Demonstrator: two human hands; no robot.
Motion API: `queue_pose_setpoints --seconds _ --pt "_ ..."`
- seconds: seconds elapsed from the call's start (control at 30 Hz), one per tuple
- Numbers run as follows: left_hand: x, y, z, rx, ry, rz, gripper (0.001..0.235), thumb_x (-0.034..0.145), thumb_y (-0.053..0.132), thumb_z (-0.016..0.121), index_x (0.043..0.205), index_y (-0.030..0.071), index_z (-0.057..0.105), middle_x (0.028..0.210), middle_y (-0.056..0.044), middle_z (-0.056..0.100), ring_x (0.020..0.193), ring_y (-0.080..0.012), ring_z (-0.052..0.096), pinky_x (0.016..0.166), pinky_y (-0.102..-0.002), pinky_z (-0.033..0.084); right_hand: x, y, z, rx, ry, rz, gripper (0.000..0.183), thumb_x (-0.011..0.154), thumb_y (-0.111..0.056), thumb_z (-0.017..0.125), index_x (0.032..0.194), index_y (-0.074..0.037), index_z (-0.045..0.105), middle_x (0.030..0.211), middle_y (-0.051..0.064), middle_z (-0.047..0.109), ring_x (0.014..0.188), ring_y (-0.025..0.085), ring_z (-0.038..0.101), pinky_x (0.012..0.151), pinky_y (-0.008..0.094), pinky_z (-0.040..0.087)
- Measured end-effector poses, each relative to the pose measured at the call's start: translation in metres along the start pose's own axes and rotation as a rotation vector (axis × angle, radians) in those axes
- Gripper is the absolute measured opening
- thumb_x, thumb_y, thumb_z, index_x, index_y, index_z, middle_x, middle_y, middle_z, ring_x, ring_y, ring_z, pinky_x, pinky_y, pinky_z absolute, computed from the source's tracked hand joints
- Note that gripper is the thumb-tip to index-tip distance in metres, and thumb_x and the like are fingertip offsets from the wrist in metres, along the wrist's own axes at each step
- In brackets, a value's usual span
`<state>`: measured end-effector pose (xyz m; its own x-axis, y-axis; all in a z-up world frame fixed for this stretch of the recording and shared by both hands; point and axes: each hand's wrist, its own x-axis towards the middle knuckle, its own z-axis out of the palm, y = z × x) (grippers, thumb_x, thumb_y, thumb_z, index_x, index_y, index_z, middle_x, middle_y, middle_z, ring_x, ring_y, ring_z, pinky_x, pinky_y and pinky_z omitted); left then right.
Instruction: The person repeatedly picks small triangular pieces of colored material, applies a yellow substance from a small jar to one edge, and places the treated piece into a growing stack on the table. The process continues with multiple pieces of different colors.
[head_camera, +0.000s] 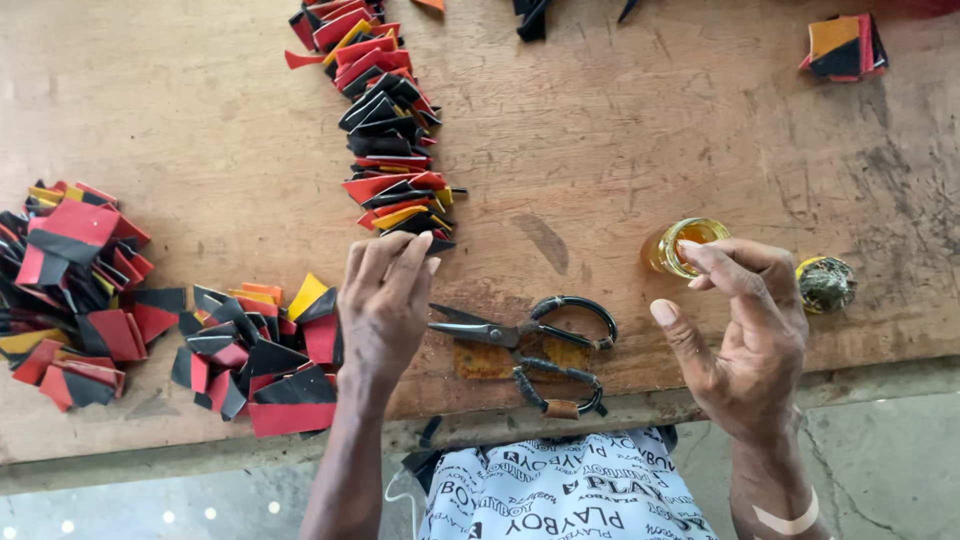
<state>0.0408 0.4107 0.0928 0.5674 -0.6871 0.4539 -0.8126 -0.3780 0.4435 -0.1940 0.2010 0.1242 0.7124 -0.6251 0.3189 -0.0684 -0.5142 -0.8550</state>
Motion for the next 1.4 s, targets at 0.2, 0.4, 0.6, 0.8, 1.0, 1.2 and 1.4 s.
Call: queue_pose_setpoints --seconds 0.2,0.4,0.6,0.8,1.0,1.2,1.4 --pt "-0.018 -0.012 0.020 0.094 0.012 -0.012 0.036 0.085 0.001 0.080 0.120 0.002 0.072 0.118 -0.008 0.063 0.112 -0.0283 0.059 0.100 -0.043 0.048 0.002 -0.001 0.006 -0.045 -0.033 -0.017 0.045 0.096 -0.011 0.078 0.138 -0.005 0.062 0.129 0.007 0.053 0.106 0.011 0.055 0.092 0.023 0.054" --pt "-0.016 -0.019 0.020 0.055 0.003 0.049 0.023 0.081 -0.004 0.075 0.100 0.006 0.067 0.106 -0.006 0.065 0.108 -0.0282 0.061 0.098 -0.043 0.047 0.002 -0.001 0.004 -0.114 -0.048 0.000 0.046 0.094 -0.009 0.078 0.137 -0.003 0.062 0.133 0.008 0.053 0.102 0.012 0.056 0.091 0.024 0.054" --pt "-0.009 -0.017 0.006 -0.060 -0.151 -0.092 0.021 0.084 -0.002 0.074 0.101 0.006 0.065 0.095 -0.007 0.068 0.096 -0.0273 0.063 0.086 -0.042 0.047 0.008 0.007 -0.007 -0.189 -0.047 -0.029 0.046 0.097 -0.016 0.078 0.139 -0.006 0.063 0.130 0.007 0.055 0.104 0.012 0.058 0.091 0.022 0.057" --pt "0.008 -0.010 -0.014 -0.170 -0.264 -0.243 0.025 0.085 -0.002 0.072 0.109 0.003 0.065 0.095 -0.012 0.070 0.091 -0.0313 0.063 0.084 -0.044 0.048 0.015 -0.001 -0.040 -0.483 -0.157 0.020 0.060 0.085 -0.026 0.083 0.140 -0.010 0.064 0.137 0.009 0.058 0.099 0.016 0.059 0.093 0.033 0.053" --pt "0.023 0.003 -0.028 -0.324 -0.356 -0.207 0.044 0.084 -0.005 0.070 0.126 0.005 0.066 0.115 -0.013 0.074 0.105 -0.0306 0.067 0.092 -0.041 0.052 0.021 -0.006 -0.058 -0.652 -0.287 0.004 0.063 0.072 -0.033 0.083 0.131 -0.017 0.067 0.141 0.014 0.051 0.132 0.031 0.044 0.106 0.045 0.047" --pt "0.038 0.042 0.034 -0.614 -0.427 -0.413 0.042 0.086 0.004 0.076 0.127 0.008 0.066 0.116 -0.009 0.071 0.099 -0.0204 0.073 0.084 -0.032 0.063 0.026 0.001 -0.047 -0.744 -0.417 -0.037 0.059 0.071 -0.040 0.084 0.125 -0.022 0.071 0.150 0.013 0.039 0.135 0.032 0.036 0.120 0.050 0.028" --pt "0.036 0.048 0.087 -0.392 -0.328 -0.117 0.060 0.079 0.006 0.081 0.134 -0.002 0.059 0.130 -0.019 0.058 0.117 -0.0363 0.056 0.101 -0.043 0.048 0.033 0.003 -0.043 -0.855 -0.455 0.015 0.052 0.075 -0.043 0.083 0.122 -0.022 0.074 0.154 0.011 0.030 0.137 0.037 0.025 0.119 0.050 0.033"
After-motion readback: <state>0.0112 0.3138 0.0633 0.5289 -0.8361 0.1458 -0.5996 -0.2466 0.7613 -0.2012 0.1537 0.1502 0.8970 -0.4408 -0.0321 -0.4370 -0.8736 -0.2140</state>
